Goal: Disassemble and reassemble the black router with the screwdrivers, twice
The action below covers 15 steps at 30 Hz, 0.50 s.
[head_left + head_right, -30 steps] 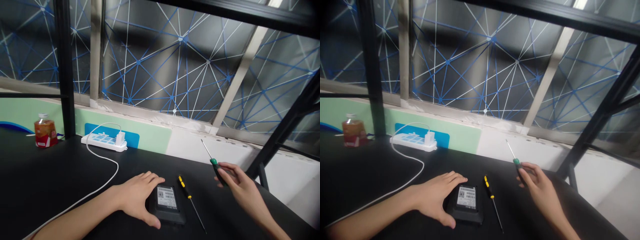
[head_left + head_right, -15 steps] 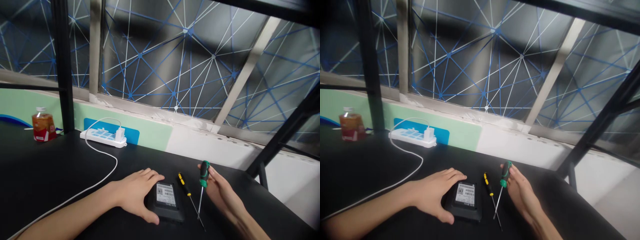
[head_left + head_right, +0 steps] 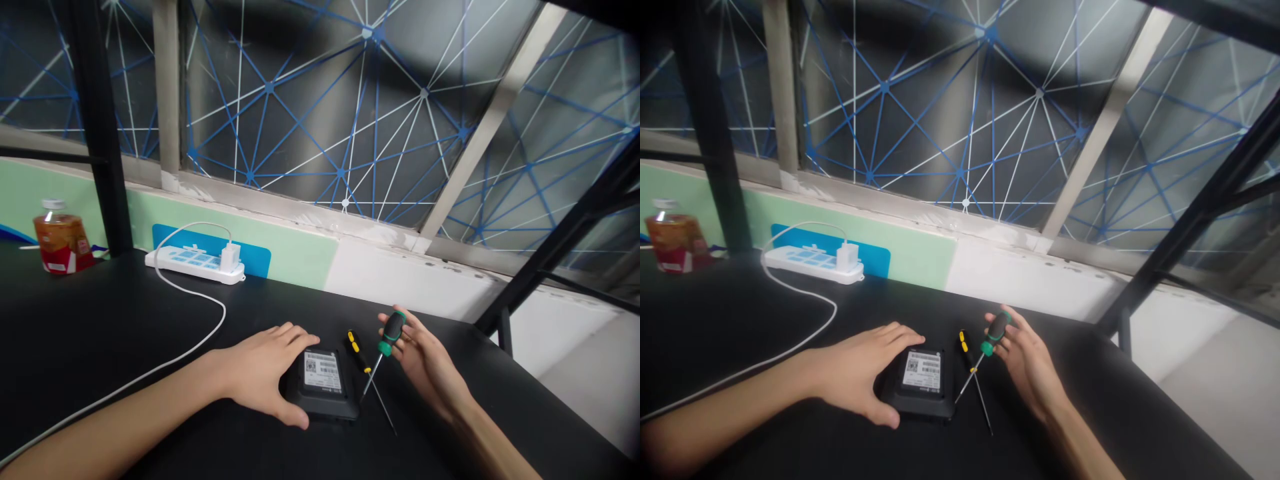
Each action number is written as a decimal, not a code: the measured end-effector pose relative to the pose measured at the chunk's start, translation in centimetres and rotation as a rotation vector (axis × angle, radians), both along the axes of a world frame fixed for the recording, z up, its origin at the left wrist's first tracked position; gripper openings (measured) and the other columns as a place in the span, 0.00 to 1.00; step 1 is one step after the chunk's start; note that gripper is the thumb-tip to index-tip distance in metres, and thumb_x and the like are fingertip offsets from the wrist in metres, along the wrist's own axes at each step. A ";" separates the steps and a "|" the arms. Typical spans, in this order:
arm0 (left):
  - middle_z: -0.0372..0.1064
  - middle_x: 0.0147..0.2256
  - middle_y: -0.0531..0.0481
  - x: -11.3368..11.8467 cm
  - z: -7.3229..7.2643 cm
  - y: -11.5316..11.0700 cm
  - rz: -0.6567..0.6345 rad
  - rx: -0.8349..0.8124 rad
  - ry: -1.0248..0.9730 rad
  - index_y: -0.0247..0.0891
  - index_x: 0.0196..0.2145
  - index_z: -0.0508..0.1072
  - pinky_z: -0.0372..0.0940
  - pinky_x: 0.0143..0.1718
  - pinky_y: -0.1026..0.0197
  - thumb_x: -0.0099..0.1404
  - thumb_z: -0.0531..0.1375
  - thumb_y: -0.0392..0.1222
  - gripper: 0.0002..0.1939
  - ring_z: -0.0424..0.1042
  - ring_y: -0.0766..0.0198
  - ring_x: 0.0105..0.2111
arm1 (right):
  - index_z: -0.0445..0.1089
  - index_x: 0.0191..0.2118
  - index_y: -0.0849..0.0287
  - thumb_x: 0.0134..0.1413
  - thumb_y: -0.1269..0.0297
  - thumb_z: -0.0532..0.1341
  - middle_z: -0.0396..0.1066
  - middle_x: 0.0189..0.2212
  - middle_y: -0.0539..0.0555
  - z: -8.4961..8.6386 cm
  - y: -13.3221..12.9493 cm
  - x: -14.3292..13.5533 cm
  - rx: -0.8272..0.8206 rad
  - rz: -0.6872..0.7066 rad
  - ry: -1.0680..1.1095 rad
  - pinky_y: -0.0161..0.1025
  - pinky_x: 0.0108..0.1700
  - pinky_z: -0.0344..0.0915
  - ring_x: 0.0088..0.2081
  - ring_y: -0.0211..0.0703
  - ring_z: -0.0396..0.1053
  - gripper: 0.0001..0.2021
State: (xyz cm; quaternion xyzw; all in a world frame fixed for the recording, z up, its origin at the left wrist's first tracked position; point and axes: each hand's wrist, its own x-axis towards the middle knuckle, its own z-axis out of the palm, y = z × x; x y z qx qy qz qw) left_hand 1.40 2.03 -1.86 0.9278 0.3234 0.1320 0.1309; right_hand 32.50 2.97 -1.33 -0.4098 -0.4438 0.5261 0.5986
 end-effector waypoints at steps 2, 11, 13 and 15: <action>0.59 0.60 0.41 0.0 0.0 0.0 0.002 -0.001 0.005 0.41 0.66 0.52 0.57 0.61 0.42 0.52 0.64 0.69 0.52 0.59 0.43 0.60 | 0.66 0.55 0.51 0.54 0.60 0.66 0.77 0.48 0.55 0.0 0.0 0.1 0.010 -0.011 0.001 0.40 0.42 0.72 0.40 0.42 0.75 0.23; 0.59 0.60 0.41 0.1 0.2 -0.2 0.009 -0.016 0.005 0.42 0.66 0.52 0.57 0.60 0.43 0.53 0.63 0.69 0.51 0.59 0.42 0.59 | 0.69 0.52 0.52 0.51 0.59 0.68 0.78 0.46 0.56 0.7 -0.7 -0.2 0.090 -0.084 -0.075 0.39 0.38 0.72 0.40 0.44 0.75 0.22; 0.58 0.60 0.40 0.1 0.3 -0.1 0.011 -0.024 0.013 0.42 0.66 0.51 0.57 0.60 0.42 0.53 0.63 0.69 0.51 0.58 0.42 0.60 | 0.70 0.51 0.52 0.51 0.58 0.68 0.77 0.47 0.57 0.9 -0.9 -0.2 0.118 -0.103 -0.123 0.41 0.38 0.72 0.40 0.47 0.76 0.21; 0.57 0.61 0.40 0.1 0.2 -0.1 0.010 -0.027 0.020 0.42 0.66 0.51 0.57 0.60 0.42 0.53 0.63 0.69 0.51 0.58 0.41 0.60 | 0.70 0.50 0.51 0.52 0.56 0.67 0.77 0.48 0.58 1.2 -1.3 -0.2 0.153 -0.115 -0.172 0.44 0.39 0.72 0.41 0.49 0.76 0.19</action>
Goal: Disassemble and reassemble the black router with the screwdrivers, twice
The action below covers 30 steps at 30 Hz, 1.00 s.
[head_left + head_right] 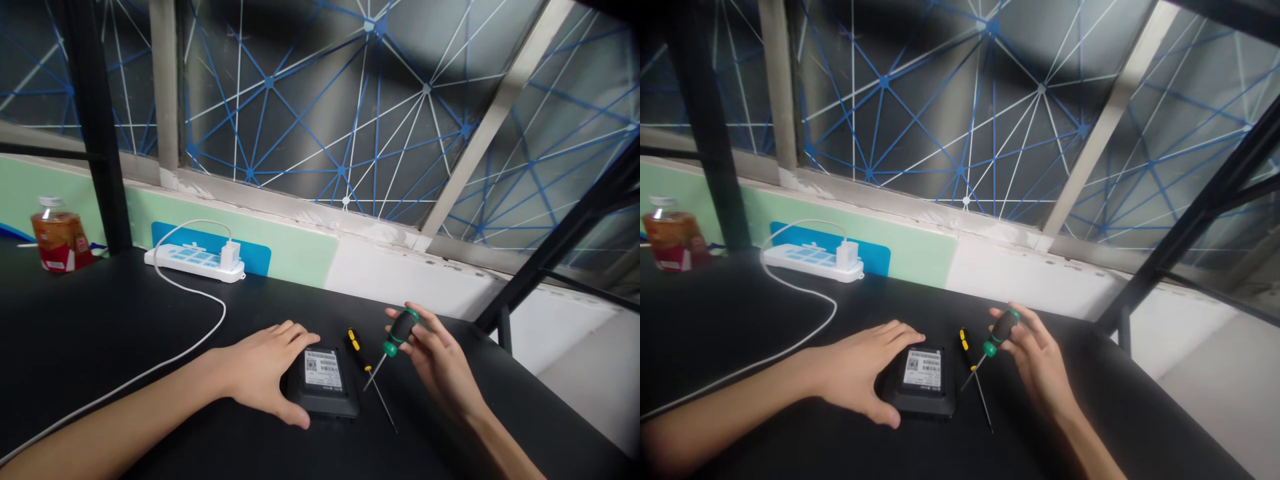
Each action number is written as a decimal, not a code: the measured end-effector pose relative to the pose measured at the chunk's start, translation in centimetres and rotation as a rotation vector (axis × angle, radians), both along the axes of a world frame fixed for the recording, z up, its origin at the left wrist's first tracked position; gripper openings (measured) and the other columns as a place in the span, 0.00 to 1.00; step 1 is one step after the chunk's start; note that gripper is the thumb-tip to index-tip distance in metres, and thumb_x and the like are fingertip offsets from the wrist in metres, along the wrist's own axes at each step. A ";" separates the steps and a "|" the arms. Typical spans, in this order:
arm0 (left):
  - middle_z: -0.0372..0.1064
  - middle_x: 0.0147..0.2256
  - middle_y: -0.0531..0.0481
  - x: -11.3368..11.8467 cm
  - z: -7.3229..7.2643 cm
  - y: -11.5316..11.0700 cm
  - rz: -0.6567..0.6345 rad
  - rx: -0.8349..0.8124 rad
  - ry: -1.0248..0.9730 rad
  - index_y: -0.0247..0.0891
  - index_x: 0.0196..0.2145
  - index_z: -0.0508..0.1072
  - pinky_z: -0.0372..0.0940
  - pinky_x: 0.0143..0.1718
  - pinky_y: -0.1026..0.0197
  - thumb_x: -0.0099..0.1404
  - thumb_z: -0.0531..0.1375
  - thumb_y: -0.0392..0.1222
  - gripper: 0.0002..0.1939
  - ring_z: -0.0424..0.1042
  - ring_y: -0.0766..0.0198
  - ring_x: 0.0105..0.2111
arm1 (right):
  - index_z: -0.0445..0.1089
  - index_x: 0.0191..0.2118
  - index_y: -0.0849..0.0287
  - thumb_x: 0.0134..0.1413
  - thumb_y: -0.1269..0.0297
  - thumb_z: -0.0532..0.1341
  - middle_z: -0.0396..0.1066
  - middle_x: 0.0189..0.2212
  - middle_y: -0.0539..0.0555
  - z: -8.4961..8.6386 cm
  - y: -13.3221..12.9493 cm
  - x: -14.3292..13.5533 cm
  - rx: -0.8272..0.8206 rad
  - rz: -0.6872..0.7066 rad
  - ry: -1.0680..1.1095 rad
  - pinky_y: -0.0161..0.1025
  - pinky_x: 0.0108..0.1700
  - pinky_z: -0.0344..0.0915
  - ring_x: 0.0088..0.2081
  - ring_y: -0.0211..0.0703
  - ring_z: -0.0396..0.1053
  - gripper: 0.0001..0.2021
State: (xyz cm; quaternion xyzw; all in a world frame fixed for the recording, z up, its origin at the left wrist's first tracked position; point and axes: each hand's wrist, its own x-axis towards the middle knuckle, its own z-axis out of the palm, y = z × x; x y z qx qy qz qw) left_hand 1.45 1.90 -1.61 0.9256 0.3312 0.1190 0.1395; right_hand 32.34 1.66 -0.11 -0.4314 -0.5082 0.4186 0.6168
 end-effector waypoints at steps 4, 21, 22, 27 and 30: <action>0.58 0.61 0.41 0.0 -0.1 0.0 -0.006 0.013 -0.003 0.42 0.66 0.51 0.55 0.61 0.42 0.53 0.63 0.68 0.51 0.58 0.42 0.61 | 0.70 0.48 0.49 0.53 0.54 0.66 0.75 0.50 0.58 0.5 -0.8 0.2 0.069 -0.022 -0.102 0.47 0.43 0.72 0.43 0.52 0.77 0.17; 0.59 0.60 0.40 0.1 -0.2 0.1 -0.017 0.030 -0.001 0.39 0.66 0.52 0.56 0.61 0.41 0.54 0.62 0.68 0.51 0.59 0.42 0.60 | 0.69 0.47 0.48 0.53 0.57 0.68 0.72 0.47 0.53 0.4 -1.3 0.3 0.143 -0.021 -0.168 0.43 0.44 0.75 0.42 0.49 0.77 0.15; 0.59 0.60 0.40 0.1 -0.2 0.1 -0.019 0.030 -0.001 0.39 0.66 0.52 0.56 0.61 0.41 0.54 0.63 0.68 0.51 0.59 0.43 0.59 | 0.69 0.46 0.48 0.53 0.58 0.68 0.72 0.47 0.54 0.5 -1.3 0.3 0.156 -0.018 -0.175 0.43 0.44 0.75 0.43 0.49 0.77 0.15; 0.57 0.61 0.39 0.1 -0.2 0.0 -0.004 0.013 0.006 0.38 0.67 0.50 0.54 0.63 0.41 0.53 0.63 0.68 0.53 0.56 0.42 0.62 | 0.69 0.45 0.50 0.54 0.62 0.67 0.71 0.46 0.53 0.6 -1.8 0.7 0.266 0.015 -0.245 0.43 0.43 0.77 0.42 0.49 0.78 0.12; 0.53 0.64 0.38 0.1 -0.3 0.0 0.013 -0.019 0.017 0.38 0.68 0.47 0.52 0.63 0.40 0.52 0.63 0.68 0.56 0.51 0.38 0.65 | 0.69 0.44 0.49 0.55 0.64 0.66 0.71 0.45 0.52 0.7 -2.6 1.0 0.322 0.030 -0.286 0.45 0.41 0.78 0.42 0.50 0.79 0.11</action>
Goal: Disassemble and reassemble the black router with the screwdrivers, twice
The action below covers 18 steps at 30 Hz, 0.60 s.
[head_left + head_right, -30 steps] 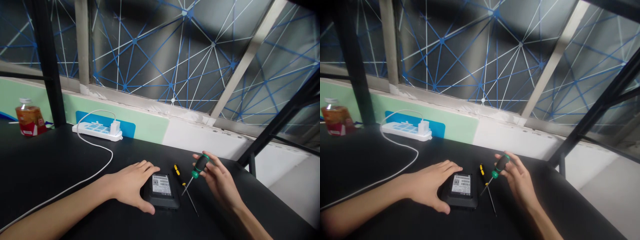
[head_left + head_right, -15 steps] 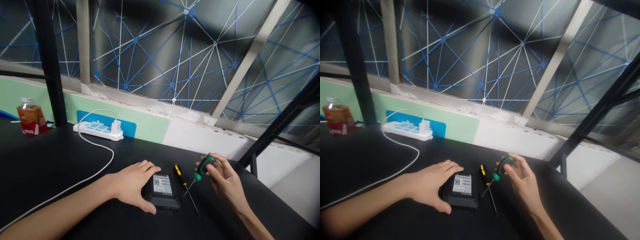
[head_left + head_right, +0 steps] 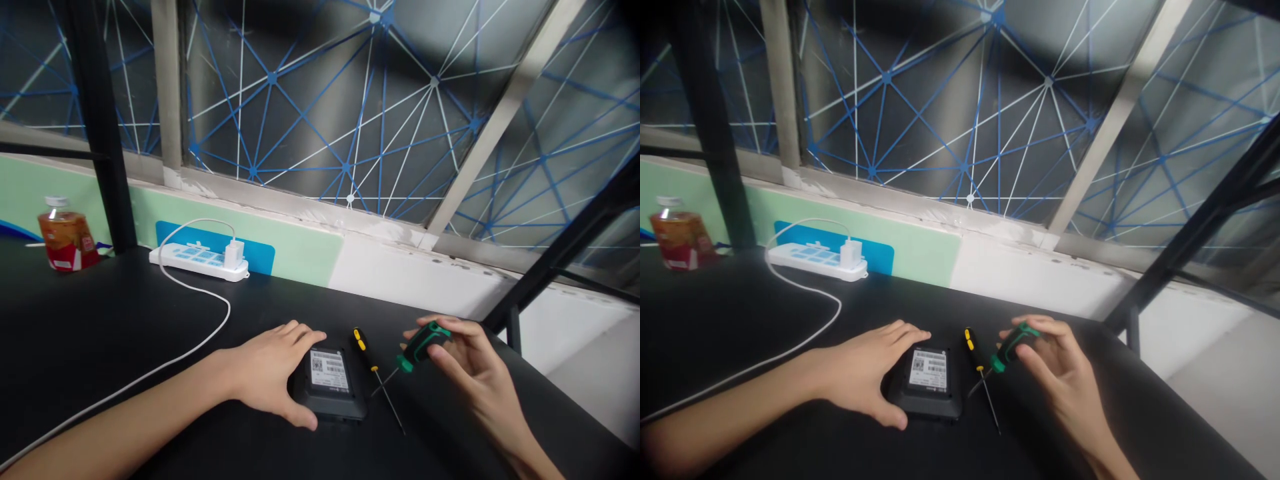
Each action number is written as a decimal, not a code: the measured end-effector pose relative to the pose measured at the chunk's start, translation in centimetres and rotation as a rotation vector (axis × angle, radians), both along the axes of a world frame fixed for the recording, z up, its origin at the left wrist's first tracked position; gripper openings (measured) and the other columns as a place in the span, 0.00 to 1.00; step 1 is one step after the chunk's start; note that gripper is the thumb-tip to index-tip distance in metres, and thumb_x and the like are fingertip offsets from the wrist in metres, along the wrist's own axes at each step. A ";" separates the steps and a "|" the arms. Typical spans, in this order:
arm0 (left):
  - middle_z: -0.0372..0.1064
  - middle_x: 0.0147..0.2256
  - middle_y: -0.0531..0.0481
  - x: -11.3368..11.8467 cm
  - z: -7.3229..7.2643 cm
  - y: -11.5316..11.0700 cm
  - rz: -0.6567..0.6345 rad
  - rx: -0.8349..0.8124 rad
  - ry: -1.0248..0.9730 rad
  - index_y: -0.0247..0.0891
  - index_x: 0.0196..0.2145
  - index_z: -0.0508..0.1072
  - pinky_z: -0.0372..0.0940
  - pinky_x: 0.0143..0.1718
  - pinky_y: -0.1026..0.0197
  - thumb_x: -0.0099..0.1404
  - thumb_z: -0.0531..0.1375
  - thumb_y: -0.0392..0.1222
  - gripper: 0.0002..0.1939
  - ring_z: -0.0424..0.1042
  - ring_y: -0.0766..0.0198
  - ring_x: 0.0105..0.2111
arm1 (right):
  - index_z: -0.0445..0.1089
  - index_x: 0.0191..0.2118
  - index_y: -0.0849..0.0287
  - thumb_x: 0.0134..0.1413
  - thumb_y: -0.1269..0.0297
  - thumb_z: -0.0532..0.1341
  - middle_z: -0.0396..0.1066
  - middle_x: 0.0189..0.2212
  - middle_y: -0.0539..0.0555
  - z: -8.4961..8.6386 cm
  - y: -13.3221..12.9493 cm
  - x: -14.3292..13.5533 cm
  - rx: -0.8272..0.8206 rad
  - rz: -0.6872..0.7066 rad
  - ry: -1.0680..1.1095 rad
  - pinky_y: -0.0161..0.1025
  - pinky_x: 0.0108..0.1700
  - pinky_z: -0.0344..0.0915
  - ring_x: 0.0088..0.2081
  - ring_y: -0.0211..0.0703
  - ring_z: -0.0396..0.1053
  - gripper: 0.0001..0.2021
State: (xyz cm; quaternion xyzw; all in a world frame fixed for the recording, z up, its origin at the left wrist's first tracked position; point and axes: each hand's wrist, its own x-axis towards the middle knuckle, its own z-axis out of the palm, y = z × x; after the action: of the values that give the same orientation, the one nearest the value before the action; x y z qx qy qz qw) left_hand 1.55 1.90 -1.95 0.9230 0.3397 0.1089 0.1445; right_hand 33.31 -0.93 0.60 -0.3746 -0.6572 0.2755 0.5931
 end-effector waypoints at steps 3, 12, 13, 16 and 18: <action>0.53 0.64 0.38 0.0 0.0 0.0 0.009 -0.011 0.002 0.38 0.69 0.46 0.53 0.63 0.40 0.52 0.63 0.68 0.57 0.50 0.38 0.65 | 0.69 0.43 0.49 0.54 0.65 0.67 0.72 0.45 0.52 -0.1 -1.1 0.6 0.048 -0.045 -0.045 0.45 0.42 0.78 0.40 0.50 0.80 0.11; 0.53 0.64 0.37 0.2 -0.1 0.0 0.009 -0.013 -0.001 0.37 0.68 0.46 0.55 0.62 0.40 0.52 0.64 0.67 0.56 0.51 0.38 0.65 | 0.67 0.34 0.55 0.40 0.56 0.73 0.79 0.39 0.58 -2.9 -2.6 5.5 -0.123 -0.285 -0.166 0.40 0.41 0.77 0.41 0.52 0.79 0.17; 0.53 0.64 0.37 0.2 -0.1 0.0 0.008 -0.017 -0.001 0.38 0.68 0.46 0.55 0.62 0.40 0.52 0.64 0.67 0.56 0.51 0.38 0.65 | 0.67 0.32 0.56 0.40 0.55 0.73 0.79 0.39 0.59 -3.3 -2.7 6.2 -0.168 -0.275 -0.190 0.40 0.41 0.77 0.40 0.53 0.79 0.17; 0.53 0.63 0.38 0.1 0.1 -0.1 0.004 -0.017 -0.007 0.38 0.68 0.47 0.55 0.62 0.40 0.52 0.64 0.67 0.56 0.51 0.39 0.64 | 0.66 0.31 0.56 0.42 0.54 0.72 0.79 0.41 0.59 -4.5 -2.9 7.8 -0.283 -0.239 -0.312 0.39 0.43 0.76 0.43 0.53 0.79 0.17; 0.54 0.63 0.37 0.1 0.2 -0.1 0.003 -0.020 -0.010 0.37 0.68 0.47 0.55 0.62 0.40 0.52 0.64 0.67 0.56 0.52 0.38 0.64 | 0.68 0.34 0.56 0.45 0.54 0.70 0.79 0.43 0.58 -5.0 -3.2 8.2 -0.342 -0.208 -0.462 0.37 0.46 0.74 0.46 0.53 0.78 0.15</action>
State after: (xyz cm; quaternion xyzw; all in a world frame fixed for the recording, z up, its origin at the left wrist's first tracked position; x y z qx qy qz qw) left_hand 1.68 1.76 -1.79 0.9205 0.3414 0.1101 0.1551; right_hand 41.53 -4.12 -4.36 -0.5871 -0.6770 0.2273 0.3812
